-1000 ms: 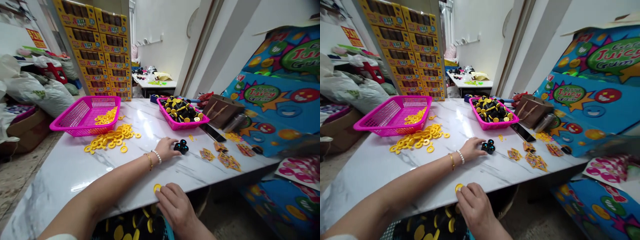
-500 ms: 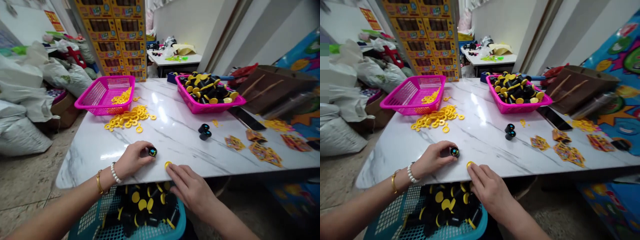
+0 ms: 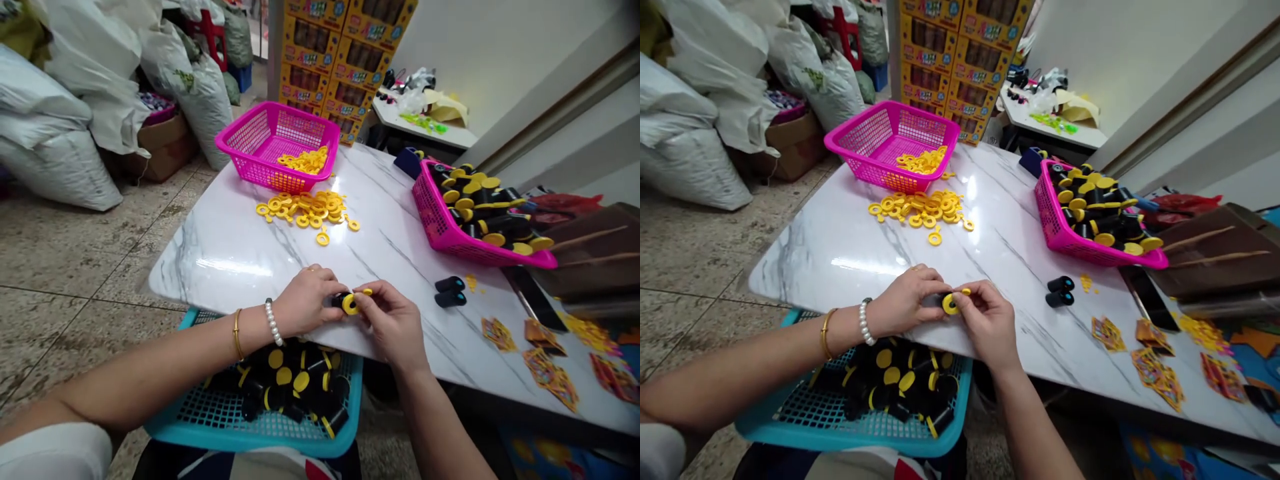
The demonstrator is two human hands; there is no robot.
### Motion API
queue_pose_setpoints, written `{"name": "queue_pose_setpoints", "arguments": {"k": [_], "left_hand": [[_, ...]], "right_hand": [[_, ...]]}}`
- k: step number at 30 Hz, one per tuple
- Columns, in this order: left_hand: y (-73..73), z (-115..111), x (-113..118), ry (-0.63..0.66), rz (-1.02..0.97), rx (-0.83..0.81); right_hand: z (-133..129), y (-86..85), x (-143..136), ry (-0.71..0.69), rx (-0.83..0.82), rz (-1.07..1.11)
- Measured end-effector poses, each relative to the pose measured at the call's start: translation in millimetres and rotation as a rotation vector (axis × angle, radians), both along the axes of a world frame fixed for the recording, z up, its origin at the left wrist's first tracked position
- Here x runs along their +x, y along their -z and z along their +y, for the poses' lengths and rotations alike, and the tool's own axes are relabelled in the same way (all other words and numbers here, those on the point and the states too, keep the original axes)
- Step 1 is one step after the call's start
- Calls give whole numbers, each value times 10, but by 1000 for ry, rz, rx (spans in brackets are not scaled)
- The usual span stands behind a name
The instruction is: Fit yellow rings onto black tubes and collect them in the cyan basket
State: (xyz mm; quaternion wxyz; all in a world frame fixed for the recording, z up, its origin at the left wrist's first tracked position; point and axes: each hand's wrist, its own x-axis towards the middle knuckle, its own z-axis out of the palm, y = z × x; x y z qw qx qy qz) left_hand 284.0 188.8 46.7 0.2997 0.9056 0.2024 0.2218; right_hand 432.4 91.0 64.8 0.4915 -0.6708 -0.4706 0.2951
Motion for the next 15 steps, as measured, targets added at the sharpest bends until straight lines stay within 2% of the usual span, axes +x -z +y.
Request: {"name": "queue_pose_setpoints", "arguments": {"k": [4, 9, 15], "left_hand": [[3, -8, 10, -18, 17, 8], [-14, -35, 22, -18, 63, 48], [-115, -57, 35, -38, 37, -92]], "right_hand": [[87, -10, -22, 31, -88, 161], [84, -26, -44, 10, -156, 199], [88, 4, -21, -59, -175, 228]]}}
